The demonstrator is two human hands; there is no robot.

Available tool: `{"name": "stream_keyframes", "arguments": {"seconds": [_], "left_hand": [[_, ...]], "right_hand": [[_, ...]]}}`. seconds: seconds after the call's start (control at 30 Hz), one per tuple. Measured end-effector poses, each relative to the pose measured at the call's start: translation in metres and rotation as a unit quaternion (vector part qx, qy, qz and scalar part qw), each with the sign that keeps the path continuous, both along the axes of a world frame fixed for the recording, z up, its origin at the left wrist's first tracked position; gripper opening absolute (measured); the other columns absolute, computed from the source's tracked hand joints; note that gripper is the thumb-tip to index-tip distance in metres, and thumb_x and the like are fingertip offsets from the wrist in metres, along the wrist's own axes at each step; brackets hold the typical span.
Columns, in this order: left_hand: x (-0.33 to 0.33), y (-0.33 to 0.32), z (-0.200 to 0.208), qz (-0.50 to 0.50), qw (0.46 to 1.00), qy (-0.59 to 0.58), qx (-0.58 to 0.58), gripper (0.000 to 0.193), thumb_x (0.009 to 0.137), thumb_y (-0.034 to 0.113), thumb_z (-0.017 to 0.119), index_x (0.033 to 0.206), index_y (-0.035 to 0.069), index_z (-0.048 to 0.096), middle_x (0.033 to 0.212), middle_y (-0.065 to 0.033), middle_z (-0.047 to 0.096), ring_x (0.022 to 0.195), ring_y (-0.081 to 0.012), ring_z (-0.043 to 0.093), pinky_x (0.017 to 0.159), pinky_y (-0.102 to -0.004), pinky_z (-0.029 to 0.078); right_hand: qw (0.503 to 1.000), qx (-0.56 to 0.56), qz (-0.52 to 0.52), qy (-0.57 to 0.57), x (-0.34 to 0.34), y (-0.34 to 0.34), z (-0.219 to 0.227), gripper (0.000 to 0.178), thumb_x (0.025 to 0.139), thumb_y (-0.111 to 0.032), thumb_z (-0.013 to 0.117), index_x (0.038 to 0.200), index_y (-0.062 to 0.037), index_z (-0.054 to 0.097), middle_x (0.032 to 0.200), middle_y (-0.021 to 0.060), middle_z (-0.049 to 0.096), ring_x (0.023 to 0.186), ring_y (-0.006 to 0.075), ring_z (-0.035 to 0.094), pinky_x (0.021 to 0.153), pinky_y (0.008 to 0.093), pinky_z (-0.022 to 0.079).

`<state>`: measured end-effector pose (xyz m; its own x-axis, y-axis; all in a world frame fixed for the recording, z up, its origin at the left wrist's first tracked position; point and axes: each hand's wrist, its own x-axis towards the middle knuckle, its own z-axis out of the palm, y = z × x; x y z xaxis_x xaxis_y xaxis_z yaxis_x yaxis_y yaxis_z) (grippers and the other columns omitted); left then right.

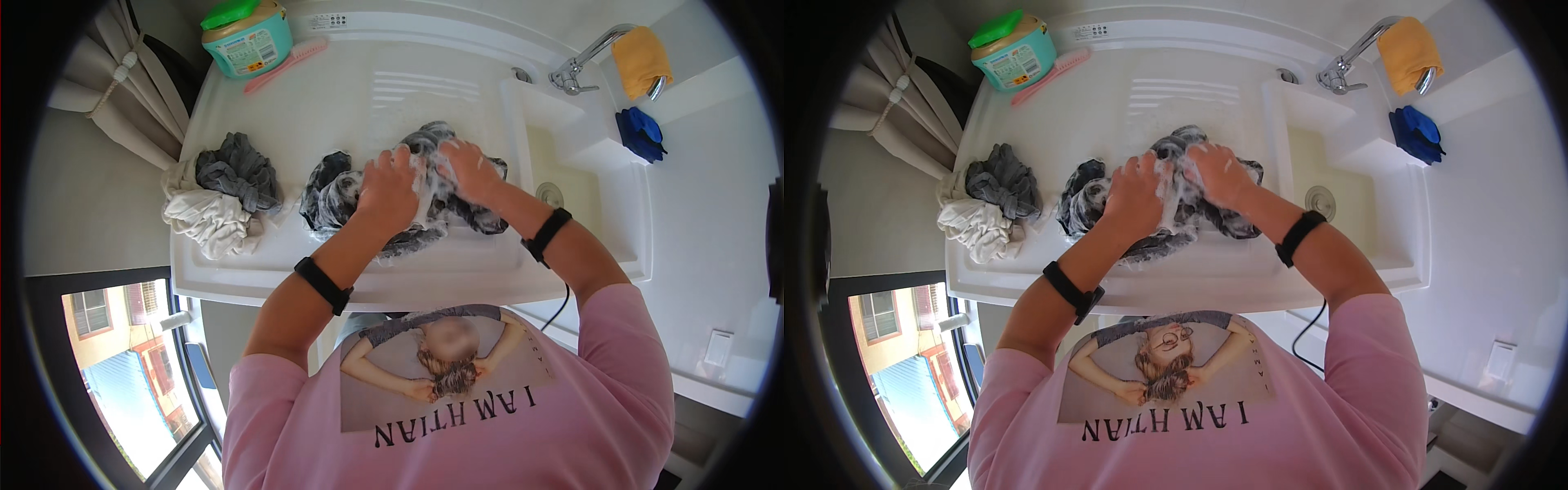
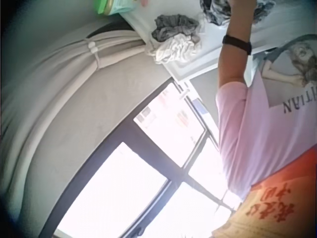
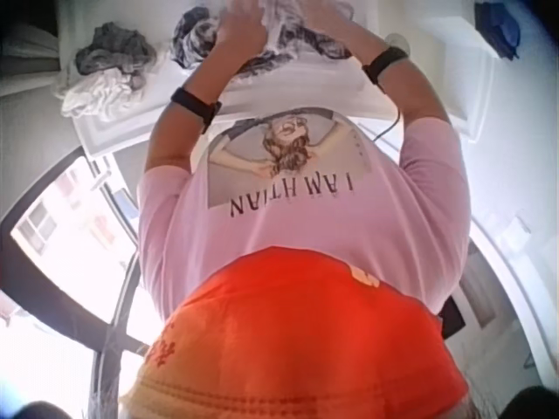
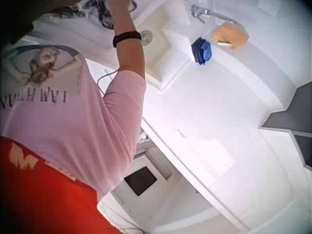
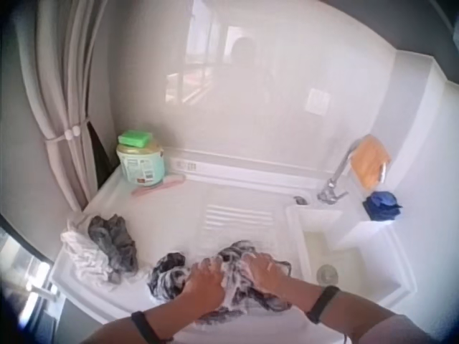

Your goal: Hand washing a black garment in a laundry sink using soap suds.

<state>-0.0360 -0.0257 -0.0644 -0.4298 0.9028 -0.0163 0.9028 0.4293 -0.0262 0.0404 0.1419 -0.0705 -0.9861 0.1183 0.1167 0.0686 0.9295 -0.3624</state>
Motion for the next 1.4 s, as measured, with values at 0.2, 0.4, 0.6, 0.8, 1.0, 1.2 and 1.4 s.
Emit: {"name": "stream_keyframes", "arguments": {"seconds": [0.2,0.4,0.6,0.8,1.0,1.2,1.4], "left_hand": [[-0.003,-0.002,-0.001,0.019,1.000,-0.022,0.005,0.040,0.080,0.023,0.051,0.116,0.008,0.051,0.123,-0.0110,0.037,0.104,-0.0270,0.042,0.080,-0.0392,0.039],[-0.003,-0.008,0.001,0.005,0.999,0.015,-0.040,0.037,0.079,0.025,0.051,0.111,0.006,0.054,0.121,-0.0114,0.038,0.104,-0.0265,0.041,0.080,-0.0389,0.039],[0.000,0.003,0.005,0.000,0.999,-0.014,-0.043,0.035,0.079,0.024,0.051,0.108,0.005,0.055,0.121,-0.0109,0.037,0.105,-0.0258,0.040,0.078,-0.0374,0.039],[-0.004,-0.004,-0.006,0.003,1.000,0.025,-0.008,0.059,0.073,0.020,0.055,0.127,0.009,0.036,0.122,-0.0146,0.038,0.106,-0.0302,0.043,0.079,-0.0406,0.043],[-0.004,-0.002,-0.005,0.016,1.000,0.018,-0.003,0.042,0.078,0.024,0.053,0.116,0.008,0.049,0.121,-0.0106,0.037,0.108,-0.0270,0.041,0.082,-0.0405,0.039],[-0.005,-0.002,-0.007,0.014,0.999,0.013,0.026,0.040,0.079,0.025,0.052,0.114,0.007,0.051,0.123,-0.0104,0.036,0.109,-0.0271,0.040,0.083,-0.0407,0.039],[-0.005,-0.008,-0.009,0.012,1.000,-0.007,0.026,0.040,0.078,0.025,0.053,0.113,0.004,0.052,0.125,-0.0110,0.036,0.111,-0.0272,0.039,0.084,-0.0405,0.038]], "right_hand": [[0.994,0.003,-0.064,-0.087,-0.034,-0.002,0.002,0.019,0.083,-0.020,0.054,0.093,-0.0043,0.051,0.093,0.0184,0.056,0.091,0.0363,0.053,0.081,0.0422,0.042],[0.985,-0.036,0.043,-0.164,0.032,-0.043,0.028,0.019,0.083,-0.020,0.053,0.090,-0.0036,0.050,0.087,0.0173,0.058,0.088,0.0342,0.056,0.077,0.0427,0.044],[0.984,0.116,-0.016,-0.131,-0.022,0.013,0.004,0.023,0.075,-0.017,0.059,0.091,-0.0041,0.047,0.088,0.0164,0.057,0.085,0.0357,0.055,0.073,0.0422,0.045],[0.990,-0.035,-0.126,-0.059,-0.007,-0.006,0.011,0.042,0.077,-0.035,0.063,0.108,-0.0095,0.049,0.111,0.0160,0.052,0.108,0.0335,0.048,0.088,0.0436,0.040],[0.990,0.019,-0.072,-0.120,0.046,-0.015,0.028,0.099,0.060,-0.040,0.076,0.138,-0.0303,0.016,0.131,0.0175,0.035,0.120,0.0385,0.036,0.099,0.0414,0.034],[0.986,-0.091,-0.124,-0.070,0.047,0.006,0.023,0.072,0.066,-0.016,0.066,0.130,-0.0217,0.033,0.115,0.0153,0.047,0.108,0.0309,0.047,0.093,0.0388,0.040],[0.601,-0.764,-0.189,0.139,0.036,-0.008,0.069,0.052,0.066,-0.009,0.058,0.114,-0.0123,0.041,0.096,0.0074,0.051,0.093,0.0205,0.052,0.086,0.0335,0.042]]}}
